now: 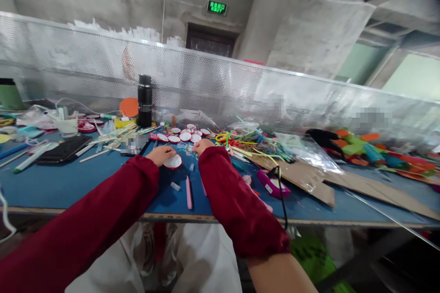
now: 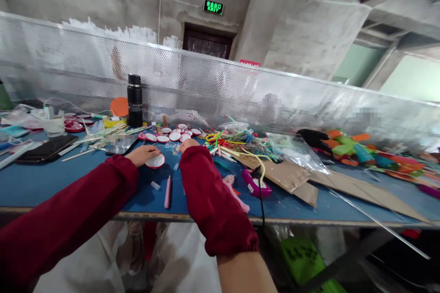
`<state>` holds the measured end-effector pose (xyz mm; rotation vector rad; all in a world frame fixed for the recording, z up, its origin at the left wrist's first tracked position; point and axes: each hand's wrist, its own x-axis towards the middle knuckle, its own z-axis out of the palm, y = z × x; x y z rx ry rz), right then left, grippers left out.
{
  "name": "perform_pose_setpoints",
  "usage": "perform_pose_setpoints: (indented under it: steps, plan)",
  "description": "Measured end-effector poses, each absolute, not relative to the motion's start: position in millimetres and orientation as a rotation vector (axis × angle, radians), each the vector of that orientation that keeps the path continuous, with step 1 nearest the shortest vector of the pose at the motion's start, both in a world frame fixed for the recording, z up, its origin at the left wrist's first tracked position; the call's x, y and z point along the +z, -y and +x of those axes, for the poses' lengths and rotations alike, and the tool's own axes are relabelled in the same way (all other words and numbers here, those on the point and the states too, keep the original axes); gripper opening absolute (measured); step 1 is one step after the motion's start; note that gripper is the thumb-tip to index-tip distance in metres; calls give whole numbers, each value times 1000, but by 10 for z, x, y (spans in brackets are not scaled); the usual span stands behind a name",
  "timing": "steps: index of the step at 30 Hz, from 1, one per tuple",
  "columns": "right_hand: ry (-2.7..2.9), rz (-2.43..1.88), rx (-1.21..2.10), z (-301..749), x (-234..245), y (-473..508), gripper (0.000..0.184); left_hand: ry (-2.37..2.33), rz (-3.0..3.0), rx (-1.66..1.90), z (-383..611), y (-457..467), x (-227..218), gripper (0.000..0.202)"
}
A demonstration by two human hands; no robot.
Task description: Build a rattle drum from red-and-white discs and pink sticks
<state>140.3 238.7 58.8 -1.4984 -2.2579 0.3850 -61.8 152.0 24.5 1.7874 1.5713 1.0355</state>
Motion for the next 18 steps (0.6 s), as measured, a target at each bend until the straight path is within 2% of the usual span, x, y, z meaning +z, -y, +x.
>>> perform_pose_setpoints:
  steps: [9,14,18]
  plan:
    - [2442,-1456,187,1165,763,-2568,8,-1743,1681,1055,-583,-1555,221,14]
    - [2636,-1360,185,732,855,-2895,26,-1716,1667,1117,-594,-1572,154,11]
    - [2735,-1255,162,317,837,-3163,26,-1678,1671,1130,-612,-1592,88,16]
